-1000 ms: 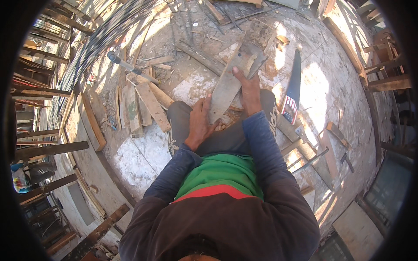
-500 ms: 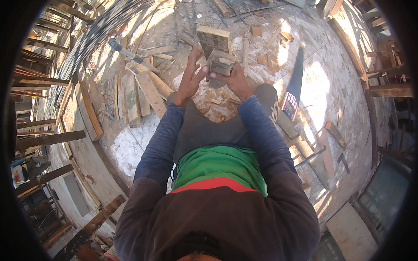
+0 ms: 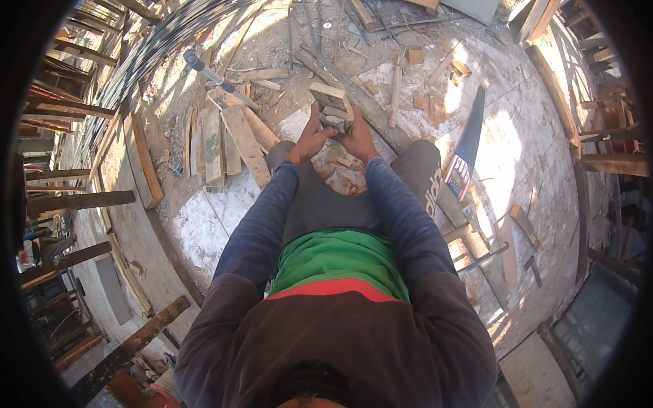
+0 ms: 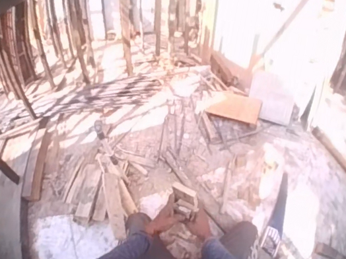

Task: The person sits on the floor and uses a hand saw to cut a piece of wood, then uses a hammer to split the cut piece into smaller sections. The person handles the wood and tools directly without additional machinery.

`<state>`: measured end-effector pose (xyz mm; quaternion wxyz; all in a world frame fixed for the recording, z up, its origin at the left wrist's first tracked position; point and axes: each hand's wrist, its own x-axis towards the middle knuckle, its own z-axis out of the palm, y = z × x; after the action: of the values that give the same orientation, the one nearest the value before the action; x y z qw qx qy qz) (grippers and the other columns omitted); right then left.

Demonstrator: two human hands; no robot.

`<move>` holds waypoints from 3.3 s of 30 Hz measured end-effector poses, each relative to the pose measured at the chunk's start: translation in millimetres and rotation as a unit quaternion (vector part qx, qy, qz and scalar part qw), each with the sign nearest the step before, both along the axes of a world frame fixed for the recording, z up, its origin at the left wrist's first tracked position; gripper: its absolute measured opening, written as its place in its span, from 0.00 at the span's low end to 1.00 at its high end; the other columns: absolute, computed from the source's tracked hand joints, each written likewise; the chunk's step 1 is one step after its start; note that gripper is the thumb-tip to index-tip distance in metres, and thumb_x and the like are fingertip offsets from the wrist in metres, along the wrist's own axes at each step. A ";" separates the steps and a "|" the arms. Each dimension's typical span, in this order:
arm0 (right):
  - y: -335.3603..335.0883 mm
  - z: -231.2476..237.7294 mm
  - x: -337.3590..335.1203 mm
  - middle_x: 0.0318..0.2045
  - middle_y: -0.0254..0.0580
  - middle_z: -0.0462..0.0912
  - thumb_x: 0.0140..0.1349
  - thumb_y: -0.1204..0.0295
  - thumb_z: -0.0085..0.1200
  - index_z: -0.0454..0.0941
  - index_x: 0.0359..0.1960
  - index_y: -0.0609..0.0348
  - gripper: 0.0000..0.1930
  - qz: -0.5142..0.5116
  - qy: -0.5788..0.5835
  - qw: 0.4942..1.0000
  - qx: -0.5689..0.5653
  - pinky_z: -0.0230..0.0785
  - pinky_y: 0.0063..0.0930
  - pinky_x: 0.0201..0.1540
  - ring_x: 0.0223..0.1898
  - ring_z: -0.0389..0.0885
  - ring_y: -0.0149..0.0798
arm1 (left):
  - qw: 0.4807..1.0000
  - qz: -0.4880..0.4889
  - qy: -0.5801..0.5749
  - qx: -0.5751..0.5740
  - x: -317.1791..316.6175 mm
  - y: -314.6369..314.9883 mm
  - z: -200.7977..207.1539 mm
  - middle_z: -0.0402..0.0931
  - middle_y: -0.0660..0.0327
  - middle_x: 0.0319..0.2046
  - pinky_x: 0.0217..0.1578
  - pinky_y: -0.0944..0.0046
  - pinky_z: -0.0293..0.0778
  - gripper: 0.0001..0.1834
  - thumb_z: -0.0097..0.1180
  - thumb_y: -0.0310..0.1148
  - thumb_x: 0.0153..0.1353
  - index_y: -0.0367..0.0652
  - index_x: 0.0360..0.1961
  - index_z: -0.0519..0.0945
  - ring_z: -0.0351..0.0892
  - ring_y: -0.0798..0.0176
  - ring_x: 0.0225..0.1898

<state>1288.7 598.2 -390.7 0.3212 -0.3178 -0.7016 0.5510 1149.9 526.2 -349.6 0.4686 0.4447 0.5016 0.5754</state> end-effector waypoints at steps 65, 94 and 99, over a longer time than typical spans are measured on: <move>-90.7 221.9 145.7 0.62 0.55 0.69 0.68 0.63 0.58 0.58 0.67 0.67 0.33 -0.427 0.035 0.888 0.166 0.66 0.40 0.63 0.61 0.71 0.45 | 0.789 0.455 0.164 -0.377 -169.9 -88.5 -164.1 0.78 0.38 0.50 0.51 0.45 0.73 0.24 0.51 0.46 0.67 0.32 0.47 0.77 0.77 0.35 0.53; 67.8 190.4 66.8 0.47 0.55 0.81 0.53 0.65 0.72 0.64 0.59 0.70 0.37 -0.153 0.037 0.987 -0.014 0.82 0.30 0.40 0.42 0.86 0.41 | 0.928 0.069 0.365 0.023 68.7 71.0 114.8 0.65 0.40 0.57 0.55 0.46 0.69 0.65 0.80 0.46 0.35 0.34 0.70 0.52 0.68 0.38 0.59; 90.3 45.3 54.7 0.48 0.54 0.81 0.54 0.67 0.72 0.65 0.60 0.67 0.35 -0.147 0.059 0.985 -0.065 0.85 0.33 0.37 0.42 0.86 0.43 | 0.877 0.131 0.460 -0.033 71.5 80.2 -4.5 0.67 0.42 0.53 0.52 0.47 0.71 0.58 0.76 0.36 0.37 0.33 0.68 0.54 0.71 0.38 0.54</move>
<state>1343.4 688.5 -345.4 0.4184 -0.4046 -0.5895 0.5601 1221.4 606.5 -354.1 0.1195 0.5740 0.7329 0.3452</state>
